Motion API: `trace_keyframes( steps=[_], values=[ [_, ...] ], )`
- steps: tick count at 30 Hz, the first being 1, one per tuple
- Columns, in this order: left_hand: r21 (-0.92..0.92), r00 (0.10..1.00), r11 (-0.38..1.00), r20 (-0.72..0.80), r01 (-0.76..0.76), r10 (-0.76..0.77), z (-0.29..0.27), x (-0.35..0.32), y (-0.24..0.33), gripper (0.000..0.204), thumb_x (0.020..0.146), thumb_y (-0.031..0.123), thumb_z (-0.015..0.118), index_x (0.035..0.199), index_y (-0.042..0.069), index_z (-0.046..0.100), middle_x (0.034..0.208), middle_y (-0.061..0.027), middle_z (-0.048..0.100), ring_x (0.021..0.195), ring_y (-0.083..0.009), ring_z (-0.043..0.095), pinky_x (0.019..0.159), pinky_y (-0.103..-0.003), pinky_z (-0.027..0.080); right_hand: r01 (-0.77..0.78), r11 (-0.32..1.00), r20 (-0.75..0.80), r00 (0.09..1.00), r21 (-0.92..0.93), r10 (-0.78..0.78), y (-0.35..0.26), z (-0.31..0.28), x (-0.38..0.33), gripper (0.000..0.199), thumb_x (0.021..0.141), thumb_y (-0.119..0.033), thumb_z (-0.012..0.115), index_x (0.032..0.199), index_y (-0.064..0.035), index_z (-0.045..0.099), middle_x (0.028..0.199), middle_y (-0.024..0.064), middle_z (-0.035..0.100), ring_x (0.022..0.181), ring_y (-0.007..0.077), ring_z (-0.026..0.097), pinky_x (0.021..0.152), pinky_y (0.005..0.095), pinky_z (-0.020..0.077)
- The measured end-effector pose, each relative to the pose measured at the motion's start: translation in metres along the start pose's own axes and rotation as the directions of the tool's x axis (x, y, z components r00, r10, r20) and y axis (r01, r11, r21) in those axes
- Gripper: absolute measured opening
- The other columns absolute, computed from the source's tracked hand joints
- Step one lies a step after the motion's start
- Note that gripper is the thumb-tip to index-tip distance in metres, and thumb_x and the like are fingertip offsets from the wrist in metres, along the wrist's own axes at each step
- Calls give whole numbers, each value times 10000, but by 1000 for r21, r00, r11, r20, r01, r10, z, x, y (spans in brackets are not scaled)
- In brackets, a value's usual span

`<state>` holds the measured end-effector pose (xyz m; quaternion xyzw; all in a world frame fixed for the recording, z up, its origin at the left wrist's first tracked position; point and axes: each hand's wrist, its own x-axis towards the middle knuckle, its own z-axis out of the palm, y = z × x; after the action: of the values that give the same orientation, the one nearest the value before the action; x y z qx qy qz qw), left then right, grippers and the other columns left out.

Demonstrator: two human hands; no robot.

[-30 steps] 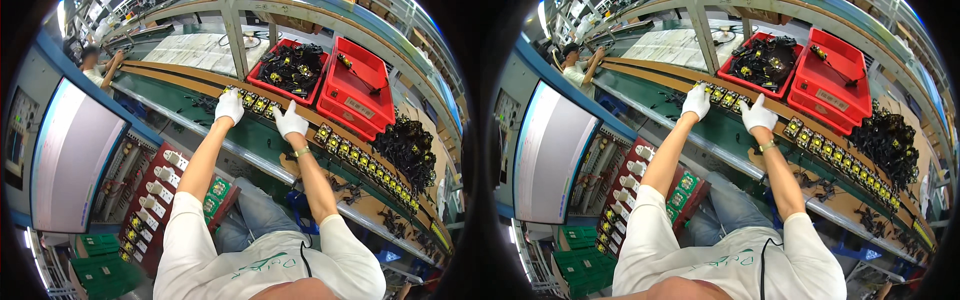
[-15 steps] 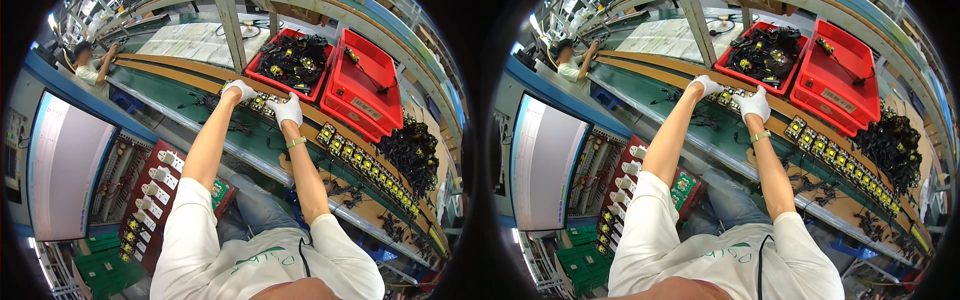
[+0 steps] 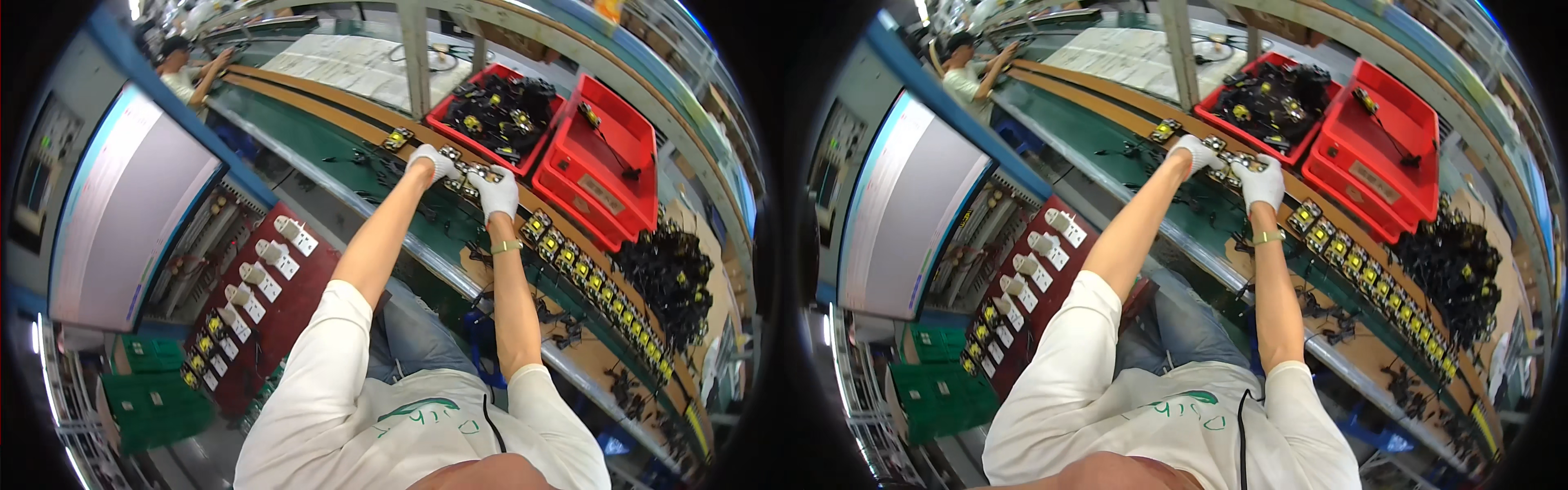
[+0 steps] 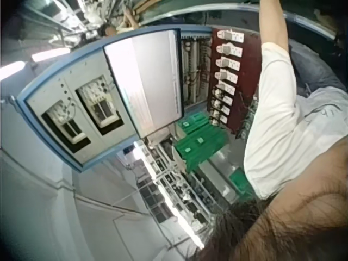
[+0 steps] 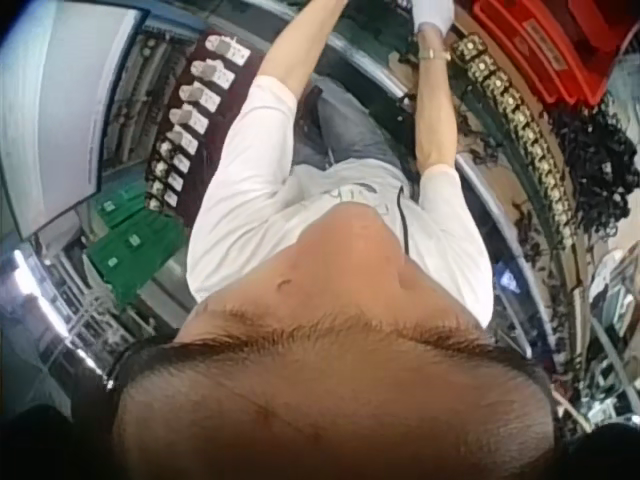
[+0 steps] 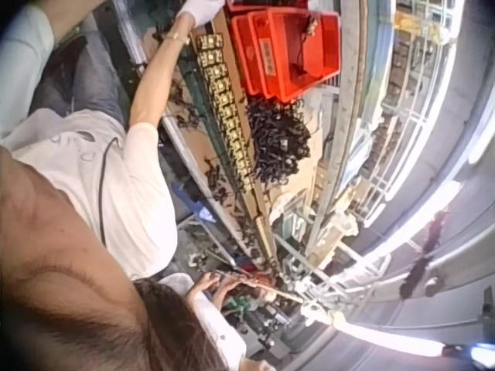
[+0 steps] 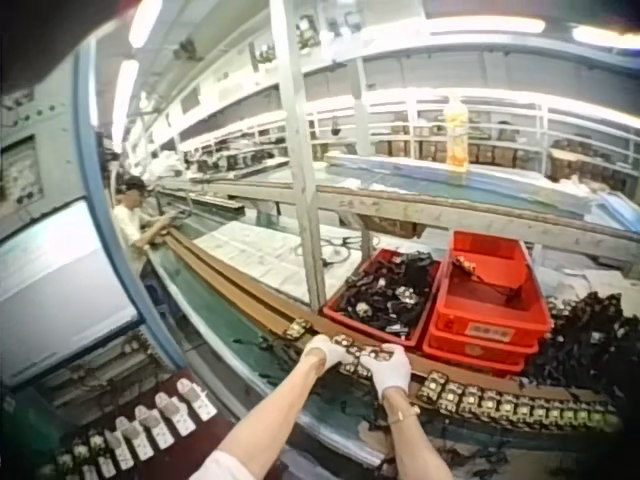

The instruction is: The recorder is testing electronic circuit boards by organizing them on a testing rack, connecting cables, and using a handheld scanning tool.

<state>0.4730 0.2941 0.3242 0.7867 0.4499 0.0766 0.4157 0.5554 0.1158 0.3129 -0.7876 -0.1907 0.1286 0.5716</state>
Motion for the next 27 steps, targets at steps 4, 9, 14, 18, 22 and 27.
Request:
trace_keyframes(
  steps=[4, 9, 14, 18, 22, 27],
  values=[
    [-320, 999, 946, 10, 48, -47, -7, -32, 9, 413, 665, 108, 907, 1008, -70, 762, 888, -87, 736, 742, -208, 621, 704, -337, 559, 86, 979, -30, 996, 184, -82, 13, -1, 9, 554, 744, -263, 938, 1188, -10, 723, 1047, 129, 767, 916, 230, 705, 859, 335, 568],
    [-632, 935, 696, -302, -341, 184, -37, -95, 39, 409, 711, 55, 860, 1087, -43, 734, 978, -91, 761, 814, -172, 641, 794, -312, 558, 209, 859, -57, 977, 467, -207, -9, -16, 7, 414, 848, -179, 880, 1199, -38, 712, 1111, 107, 727, 924, 184, 683, 826, 272, 556],
    [-893, 866, 67, -411, -446, 286, -102, -122, 50, 448, 866, 44, 795, 1263, -71, 622, 1059, -187, 714, 847, -242, 700, 758, -274, 604, 120, 774, 19, 986, 621, -168, -69, -60, -1, 398, 938, -162, 802, 1289, -52, 651, 1165, 111, 711, 953, 193, 703, 786, 292, 599],
    [-901, 867, -352, -373, -254, 330, -151, -172, 32, 376, 988, 39, 637, 1336, -64, 538, 1151, -202, 652, 876, -258, 690, 673, -314, 558, -50, 499, 173, 964, 865, -203, -105, -77, -10, 335, 998, -185, 730, 1300, -79, 628, 1014, 95, 729, 836, 204, 737, 751, 326, 628],
    [-827, 839, -514, -435, -228, 326, -165, -249, -2, 367, 1006, 92, 633, 1339, -36, 549, 1121, -176, 645, 850, -224, 629, 646, -319, 495, -140, 431, 257, 940, 892, -226, -129, -99, -24, 327, 1026, -227, 696, 1309, -79, 624, 995, 108, 731, 793, 216, 728, 757, 340, 640],
    [-795, 833, -349, -549, -496, 68, -113, -381, -80, 364, 1035, 122, 590, 1385, 29, 559, 1119, -155, 670, 813, -183, 617, 577, -287, 441, -458, 383, 574, 768, 802, -285, -138, -89, -75, 341, 1065, -289, 634, 1340, -88, 622, 956, 114, 731, 655, 182, 653, 662, 287, 581]
  ],
)
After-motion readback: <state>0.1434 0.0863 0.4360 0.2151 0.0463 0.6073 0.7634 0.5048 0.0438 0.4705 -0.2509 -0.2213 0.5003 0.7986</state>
